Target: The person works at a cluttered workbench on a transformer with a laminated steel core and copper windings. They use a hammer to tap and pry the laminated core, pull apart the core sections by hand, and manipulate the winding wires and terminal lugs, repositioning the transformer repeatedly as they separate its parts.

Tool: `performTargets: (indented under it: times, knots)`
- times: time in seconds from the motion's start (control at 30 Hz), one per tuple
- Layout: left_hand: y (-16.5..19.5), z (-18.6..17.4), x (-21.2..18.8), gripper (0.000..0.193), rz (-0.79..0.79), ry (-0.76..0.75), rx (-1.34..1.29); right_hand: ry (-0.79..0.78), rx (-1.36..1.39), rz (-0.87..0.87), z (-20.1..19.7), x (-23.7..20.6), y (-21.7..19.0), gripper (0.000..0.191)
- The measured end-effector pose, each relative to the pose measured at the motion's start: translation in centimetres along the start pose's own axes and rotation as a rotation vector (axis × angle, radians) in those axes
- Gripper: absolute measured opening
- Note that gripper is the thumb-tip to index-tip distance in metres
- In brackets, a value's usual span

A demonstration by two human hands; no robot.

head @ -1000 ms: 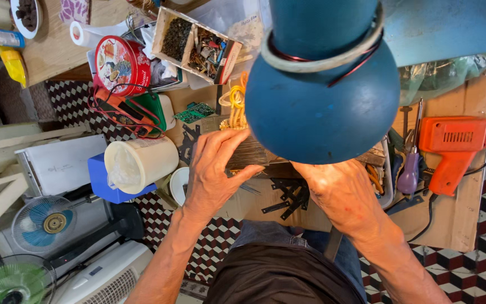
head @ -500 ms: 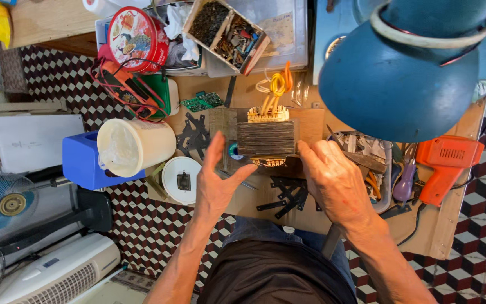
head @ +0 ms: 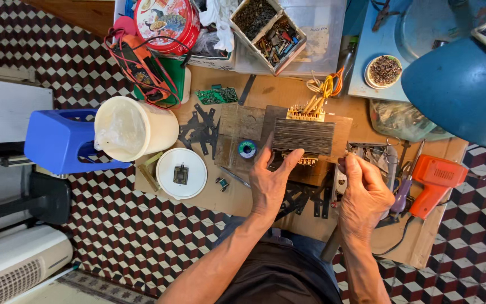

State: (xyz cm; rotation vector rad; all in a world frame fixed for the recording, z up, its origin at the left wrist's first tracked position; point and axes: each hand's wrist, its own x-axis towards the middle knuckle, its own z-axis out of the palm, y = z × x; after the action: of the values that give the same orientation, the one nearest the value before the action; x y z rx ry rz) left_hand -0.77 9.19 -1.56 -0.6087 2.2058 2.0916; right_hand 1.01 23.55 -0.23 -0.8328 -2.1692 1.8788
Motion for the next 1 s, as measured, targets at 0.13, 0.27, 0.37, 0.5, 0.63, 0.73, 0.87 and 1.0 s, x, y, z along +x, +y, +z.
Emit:
performTargets:
  times: [0.13,0.27,0.37,0.5,0.63,0.73,0.87,1.0]
  knots:
    - [-0.5,-0.5,0.2,0.060,-0.009,-0.034,-0.131,-0.007,-0.077,-0.091,1.4,-1.0,-0.3,0.021]
    - [-0.1,-1.3,0.4,0.064,-0.113,-0.062,-0.140,0.012,-0.060,-0.102,2.7,-1.9,-0.6,0.023]
    - [0.4,-1.6,0.3,0.064,-0.010,-0.074,-0.074,0.020,-0.082,-0.112,3.0,-2.8,-0.3,0.027]
    - [0.5,-1.6,0.3,0.065,0.035,-0.048,0.077,0.030,0.057,-0.041,3.3,-2.8,1.2,0.032]
    - [-0.3,-1.4,0.1,0.068,0.022,-0.045,0.083,0.002,0.297,0.130,2.6,-0.4,2.6,0.021]
    - [-1.3,-0.8,0.2,0.069,0.019,0.014,0.125,-0.059,0.349,0.147,2.5,0.4,3.4,0.017]
    - [-2.7,-0.9,0.4,0.069,0.104,0.061,0.161,-0.095,0.081,-0.093,2.9,-0.1,3.3,0.021]
    - [-3.0,-1.0,0.5,0.069,0.084,0.048,0.150,-0.089,0.065,-0.111,3.4,-0.1,2.8,0.022]
